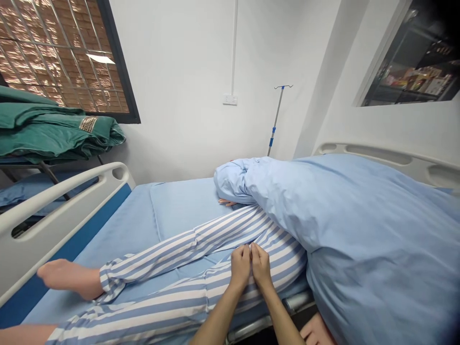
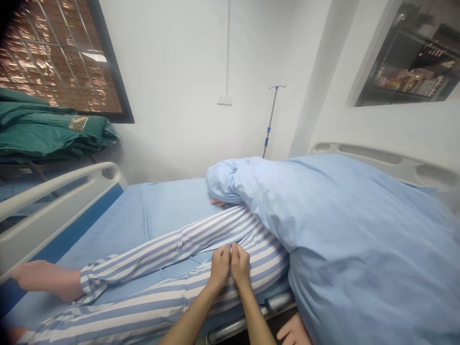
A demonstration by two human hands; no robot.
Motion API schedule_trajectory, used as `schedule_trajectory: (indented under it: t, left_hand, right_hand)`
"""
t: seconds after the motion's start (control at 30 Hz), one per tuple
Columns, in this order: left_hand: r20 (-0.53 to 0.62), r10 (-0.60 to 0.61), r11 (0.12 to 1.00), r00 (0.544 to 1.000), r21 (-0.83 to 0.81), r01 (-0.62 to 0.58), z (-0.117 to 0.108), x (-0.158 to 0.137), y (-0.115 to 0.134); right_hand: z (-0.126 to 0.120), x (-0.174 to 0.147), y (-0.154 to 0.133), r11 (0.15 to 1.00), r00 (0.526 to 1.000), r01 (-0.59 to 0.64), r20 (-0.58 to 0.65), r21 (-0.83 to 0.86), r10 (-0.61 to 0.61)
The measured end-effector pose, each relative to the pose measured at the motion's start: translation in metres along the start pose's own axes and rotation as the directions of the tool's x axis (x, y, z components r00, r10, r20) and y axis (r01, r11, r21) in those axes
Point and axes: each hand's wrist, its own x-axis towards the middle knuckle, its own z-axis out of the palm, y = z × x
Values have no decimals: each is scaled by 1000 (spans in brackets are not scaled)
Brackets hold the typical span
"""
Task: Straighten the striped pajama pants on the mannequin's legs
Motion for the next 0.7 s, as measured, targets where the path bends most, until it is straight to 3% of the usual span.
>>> schedule_trajectory:
  t: [0.2,0.33,0.4,0.5,0.6,0.7]
  left_hand:
    - [-20,67,964,998,260,-59,3,-9,-20]
    - [-9,79,936,997,345,-70,6,-8,-18]
    - [-12,86,924,996,375,-75,8,-8,-16]
    - [-18,82,922,996,381,-70,8,-11,-16]
    - [9,65,937,998,342,-64,6,-14,-14]
    - [13,31,965,999,260,-33,8,-11,-5]
  right_hand:
    - [1,2,-5,1000,999,-17,51,23,16]
    - [-17,17,-11,994,989,60,143,-92,-46]
    - [-27,25,-8,986,991,74,117,-147,-57]
    - [-35,28,4,964,999,52,3,-262,-53]
    - [-33,24,12,918,995,95,10,-385,-99]
    - [-31,22,13,913,994,101,8,-395,-106]
